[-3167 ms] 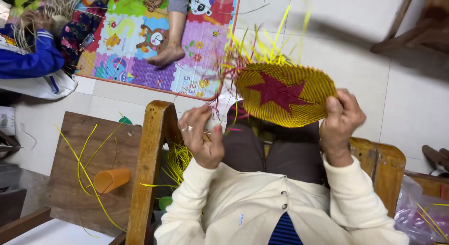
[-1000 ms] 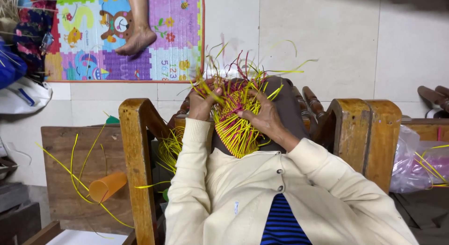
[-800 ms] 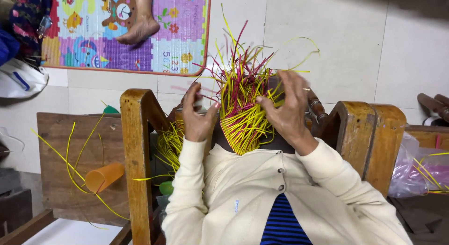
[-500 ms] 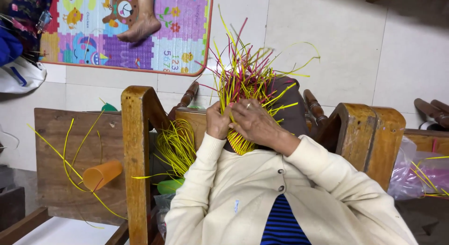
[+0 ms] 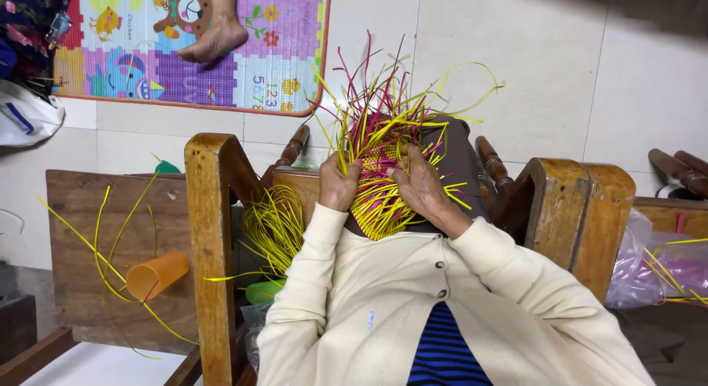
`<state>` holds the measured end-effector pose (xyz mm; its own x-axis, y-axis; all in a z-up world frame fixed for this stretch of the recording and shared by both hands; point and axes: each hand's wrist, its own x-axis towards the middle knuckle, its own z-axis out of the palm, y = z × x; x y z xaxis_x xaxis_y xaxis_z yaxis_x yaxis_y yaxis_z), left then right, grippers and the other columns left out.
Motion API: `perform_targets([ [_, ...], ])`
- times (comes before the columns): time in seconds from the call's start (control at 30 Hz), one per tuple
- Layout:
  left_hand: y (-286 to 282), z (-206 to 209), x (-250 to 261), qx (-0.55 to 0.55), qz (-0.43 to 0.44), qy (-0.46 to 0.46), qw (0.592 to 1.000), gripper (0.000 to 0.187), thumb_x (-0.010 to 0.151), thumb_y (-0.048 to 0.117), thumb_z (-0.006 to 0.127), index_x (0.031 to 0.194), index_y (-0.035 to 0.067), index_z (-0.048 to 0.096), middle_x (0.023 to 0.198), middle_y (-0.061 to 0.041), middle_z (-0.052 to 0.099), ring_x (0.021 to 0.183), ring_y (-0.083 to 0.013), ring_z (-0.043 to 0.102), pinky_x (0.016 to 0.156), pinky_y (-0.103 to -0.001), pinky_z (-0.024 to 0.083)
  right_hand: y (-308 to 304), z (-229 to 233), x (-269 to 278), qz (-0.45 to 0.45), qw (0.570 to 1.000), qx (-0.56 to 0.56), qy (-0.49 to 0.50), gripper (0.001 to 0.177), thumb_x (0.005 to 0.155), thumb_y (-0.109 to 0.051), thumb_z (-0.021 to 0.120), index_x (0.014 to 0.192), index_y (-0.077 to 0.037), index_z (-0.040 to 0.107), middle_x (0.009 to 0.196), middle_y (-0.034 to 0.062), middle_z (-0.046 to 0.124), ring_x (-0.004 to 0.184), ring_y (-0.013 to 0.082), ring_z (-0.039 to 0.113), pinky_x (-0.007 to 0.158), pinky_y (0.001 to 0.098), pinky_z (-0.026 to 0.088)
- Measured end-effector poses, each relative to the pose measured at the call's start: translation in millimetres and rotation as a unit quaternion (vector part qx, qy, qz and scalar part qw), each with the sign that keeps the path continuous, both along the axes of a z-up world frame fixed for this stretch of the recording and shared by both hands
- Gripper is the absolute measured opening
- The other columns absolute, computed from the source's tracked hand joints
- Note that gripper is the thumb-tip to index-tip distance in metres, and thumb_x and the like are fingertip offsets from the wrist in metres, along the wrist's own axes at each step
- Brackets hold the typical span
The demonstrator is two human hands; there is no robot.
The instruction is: Weaving colorful fibers into a circular pattern to create a mat or basket.
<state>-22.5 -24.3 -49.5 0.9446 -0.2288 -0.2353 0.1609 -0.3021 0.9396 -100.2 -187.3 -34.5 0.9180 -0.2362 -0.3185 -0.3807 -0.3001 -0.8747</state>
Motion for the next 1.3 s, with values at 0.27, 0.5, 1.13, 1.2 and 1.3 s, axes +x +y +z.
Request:
perform_targets([
  [0.27, -26.8, 17.5, 46.4, 0.164, -0.081, 0.026, 0.983, 0.054, 0.077, 0.011, 0.077, 0.124, 0.008, 0.050, 0.102, -0.024, 0.068, 0.097, -0.0399, 0.066, 0.084, -0.050, 0.053, 23.7, 39.1, 4.0, 0.016, 0.993, -0.120, 0.013, 0.071, 0.084, -0.022, 0.058, 0.143, 0.005, 0.029, 0.112, 0.0315, 0.053, 0.102, 0.0500, 0.055, 0.082, 0.0589, 0.044],
  [0.5, -2.7, -12.5, 71.4, -0.305, 0.151, 0.205, 0.918, 0.041, 0.077, 0.008, 0.078, 0.108, -0.006, 0.055, 0.087, -0.022, 0.068, 0.073, -0.0305, 0.070, 0.067, -0.043, 0.060, 16.6, 31.8, 3.2, 0.024, 0.993, -0.105, -0.044, 0.070, 0.087, -0.025, 0.061, 0.146, -0.001, 0.030, 0.124, 0.0336, 0.046, 0.111, 0.0543, 0.048, 0.090, 0.0613, 0.037],
  [1.13, 16.9, -44.9, -33.1, -0.155, 0.078, 0.030, 0.984, 0.020, 0.096, 0.006, 0.049, 0.090, 0.002, 0.067, 0.067, -0.007, 0.064, 0.058, -0.0108, 0.054, 0.054, -0.023, 0.049, 31.6, 19.2, -16.7, 0.079, 0.911, -0.347, -0.207, 0.083, 0.084, -0.061, 0.060, 0.134, 0.003, 0.046, 0.133, 0.0283, 0.040, 0.126, 0.0470, 0.036, 0.101, 0.0589, 0.031],
  [1.2, 5.4, -39.0, -28.7, -0.194, 0.109, -0.053, 0.973, 0.020, 0.098, 0.009, 0.048, 0.089, 0.003, 0.065, 0.067, -0.009, 0.066, 0.060, -0.0096, 0.058, 0.056, -0.024, 0.052, 21.0, 14.5, -5.8, 0.067, 0.863, -0.406, -0.294, 0.082, 0.085, -0.065, 0.057, 0.134, 0.000, 0.048, 0.137, 0.0253, 0.040, 0.129, 0.0451, 0.035, 0.102, 0.0562, 0.031],
  [1.3, -3.4, -42.7, -26.4, -0.191, 0.123, -0.092, 0.970, 0.022, 0.099, 0.018, 0.053, 0.083, 0.006, 0.062, 0.066, -0.007, 0.068, 0.062, -0.0084, 0.058, 0.057, -0.022, 0.052, 7.7, 13.4, 6.1, 0.103, 0.840, -0.428, -0.318, 0.077, 0.088, -0.063, 0.054, 0.138, -0.005, 0.047, 0.143, 0.0234, 0.039, 0.132, 0.0436, 0.034, 0.104, 0.0555, 0.030],
])
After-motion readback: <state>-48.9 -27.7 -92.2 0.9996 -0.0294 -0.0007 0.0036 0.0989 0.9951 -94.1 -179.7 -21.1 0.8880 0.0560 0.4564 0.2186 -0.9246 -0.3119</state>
